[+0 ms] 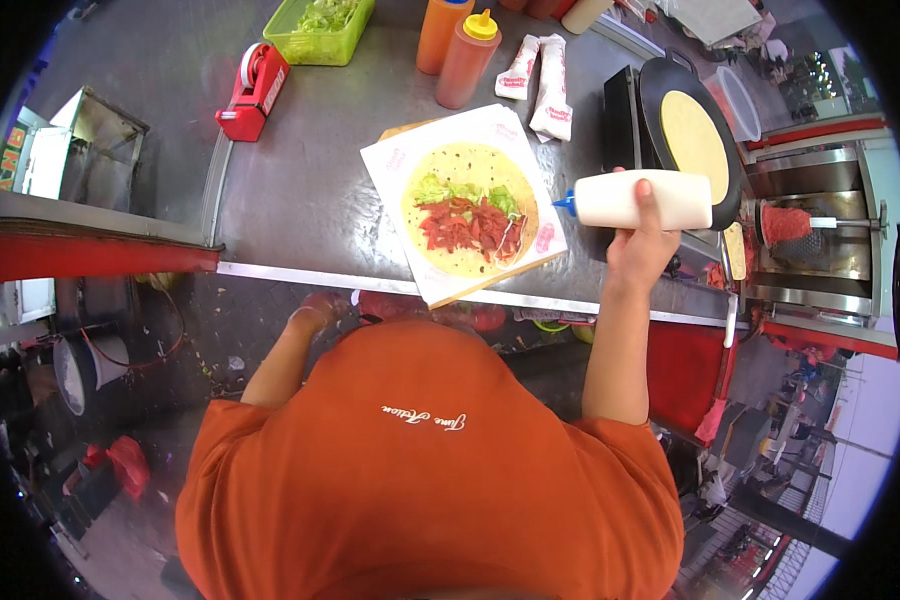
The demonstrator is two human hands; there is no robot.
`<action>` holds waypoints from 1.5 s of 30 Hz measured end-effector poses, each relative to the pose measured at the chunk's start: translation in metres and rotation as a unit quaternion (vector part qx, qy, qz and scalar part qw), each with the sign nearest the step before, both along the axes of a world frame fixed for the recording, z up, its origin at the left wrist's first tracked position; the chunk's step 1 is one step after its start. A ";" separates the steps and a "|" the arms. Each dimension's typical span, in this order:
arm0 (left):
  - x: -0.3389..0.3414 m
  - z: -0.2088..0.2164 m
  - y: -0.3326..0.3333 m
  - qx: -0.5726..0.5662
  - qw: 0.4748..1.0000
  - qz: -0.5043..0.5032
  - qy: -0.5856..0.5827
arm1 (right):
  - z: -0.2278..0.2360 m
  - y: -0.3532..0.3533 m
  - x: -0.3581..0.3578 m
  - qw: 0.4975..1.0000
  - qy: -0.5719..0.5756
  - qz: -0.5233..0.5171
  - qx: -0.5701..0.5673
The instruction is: The person cooks thin pancakes on a flat griddle, then assembles them into wraps by adding shredded lettuce, sliced meat, and sauces. The wraps are folded, wrapped in paper, and placed into plastic bags for customers.
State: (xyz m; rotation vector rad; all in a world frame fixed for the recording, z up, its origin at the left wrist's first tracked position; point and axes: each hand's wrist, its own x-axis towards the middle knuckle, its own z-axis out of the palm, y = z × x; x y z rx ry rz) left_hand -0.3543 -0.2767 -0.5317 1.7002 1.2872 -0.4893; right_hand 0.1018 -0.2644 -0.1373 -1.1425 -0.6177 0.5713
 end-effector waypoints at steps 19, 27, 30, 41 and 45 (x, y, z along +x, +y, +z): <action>-0.104 -0.075 -0.029 0.027 0.994 -0.046 0.091 | 0.007 0.040 -0.044 0.984 -0.136 0.064 -0.092; -0.023 0.178 0.001 -0.143 0.976 0.021 -0.162 | -0.005 0.059 -0.067 0.979 -0.177 0.059 -0.077; -0.002 0.250 0.006 -0.235 0.892 0.156 -0.353 | -0.009 0.062 -0.076 0.996 -0.043 0.079 0.007; 0.071 0.300 0.030 -0.207 0.838 0.182 -0.471 | -0.031 0.066 -0.092 0.964 -0.223 0.125 -0.070; 0.101 0.298 0.025 -0.267 0.784 0.229 -0.511 | -0.022 0.039 -0.027 0.997 -0.061 -0.001 0.039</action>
